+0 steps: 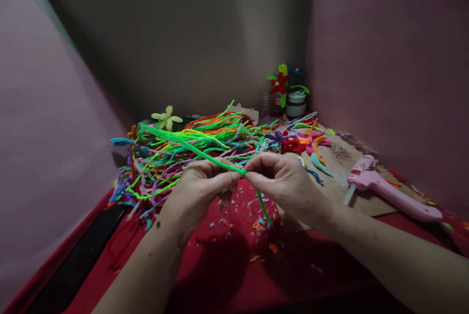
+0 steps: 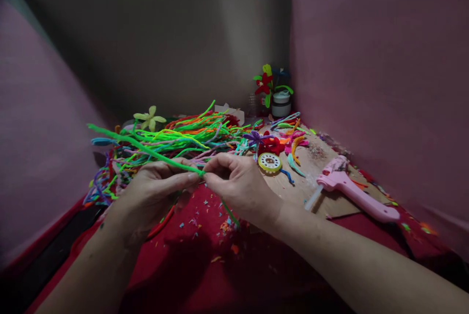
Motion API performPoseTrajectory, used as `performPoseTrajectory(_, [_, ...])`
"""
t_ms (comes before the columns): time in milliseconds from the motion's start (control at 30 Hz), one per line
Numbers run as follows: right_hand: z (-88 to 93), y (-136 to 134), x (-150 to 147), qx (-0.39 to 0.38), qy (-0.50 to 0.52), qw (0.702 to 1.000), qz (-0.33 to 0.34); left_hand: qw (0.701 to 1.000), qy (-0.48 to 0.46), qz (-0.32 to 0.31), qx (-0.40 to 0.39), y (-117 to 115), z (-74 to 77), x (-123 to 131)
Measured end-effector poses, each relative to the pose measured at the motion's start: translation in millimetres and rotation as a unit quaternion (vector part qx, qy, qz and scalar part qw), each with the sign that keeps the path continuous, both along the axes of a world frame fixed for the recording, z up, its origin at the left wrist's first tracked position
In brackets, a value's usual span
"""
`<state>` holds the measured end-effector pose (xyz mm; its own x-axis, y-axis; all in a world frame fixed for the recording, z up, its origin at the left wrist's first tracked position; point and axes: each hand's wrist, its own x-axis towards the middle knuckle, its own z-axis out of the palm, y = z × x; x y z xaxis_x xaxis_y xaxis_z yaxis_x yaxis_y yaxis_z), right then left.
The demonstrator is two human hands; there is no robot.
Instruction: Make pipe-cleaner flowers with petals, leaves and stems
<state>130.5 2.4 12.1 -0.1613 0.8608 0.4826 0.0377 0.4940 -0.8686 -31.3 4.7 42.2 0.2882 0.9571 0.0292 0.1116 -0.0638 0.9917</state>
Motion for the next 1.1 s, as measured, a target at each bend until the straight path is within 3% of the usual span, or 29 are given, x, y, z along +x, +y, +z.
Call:
performPoseTrajectory(67, [-2.0, -3.4, -0.5, 0.124, -0.061, 0.989, -0.059, 1.0, -0.023, -0.003, -0.016, -1.2, -1.1, 1.6])
performPoseTrajectory(167, [-3.1, -7.1, 0.1, 0.306, -0.146, 0.932, -0.131, 0.995, -0.074, -0.023, -0.06, -3.0, -2.1, 3.2])
performPoseTrajectory(233, [-2.4, -8.4, 0.8, 0.36, -0.182, 0.903, -0.149, 0.993, -0.084, -0.045, -0.071, -4.5, -1.5, 3.4])
performPoseTrajectory(333, [-1.4, -9.2, 1.3, 0.363, -0.19, 0.9, -0.146, 0.995, -0.068, -0.062, -0.051, -6.9, 0.9, 2.5])
performPoseTrajectory(567, [-2.1, -15.1, -0.3, 0.239, -0.146, 0.954, -0.106, 0.999, -0.003, -0.037, 0.03, -9.3, 4.6, 0.2])
performPoseTrajectory(700, [8.5, -19.8, 0.2, 0.008, -0.037, 0.998, -0.046, 0.981, 0.089, 0.008, 0.175, -11.1, 3.4, -1.1])
performPoseTrajectory(800, [16.6, -19.8, 1.8, -0.146, 0.046, 0.987, 0.045, 0.955, 0.125, 0.03, 0.268, -11.5, 0.8, -1.9])
performPoseTrajectory(867, [18.6, -18.5, 2.8, -0.205, 0.101, 0.97, 0.082, 0.936, 0.14, 0.022, 0.323, -10.9, -0.2, -2.5])
performPoseTrajectory(1000, [17.6, -16.2, 3.7, -0.243, 0.159, 0.952, 0.098, 0.889, 0.181, -0.016, 0.42, -9.9, 0.6, -3.8])
performPoseTrajectory(1100, [18.3, -16.4, 3.5, -0.225, 0.161, 0.957, 0.09, 0.876, 0.196, 0.0, 0.441, -11.4, 0.9, -3.5])
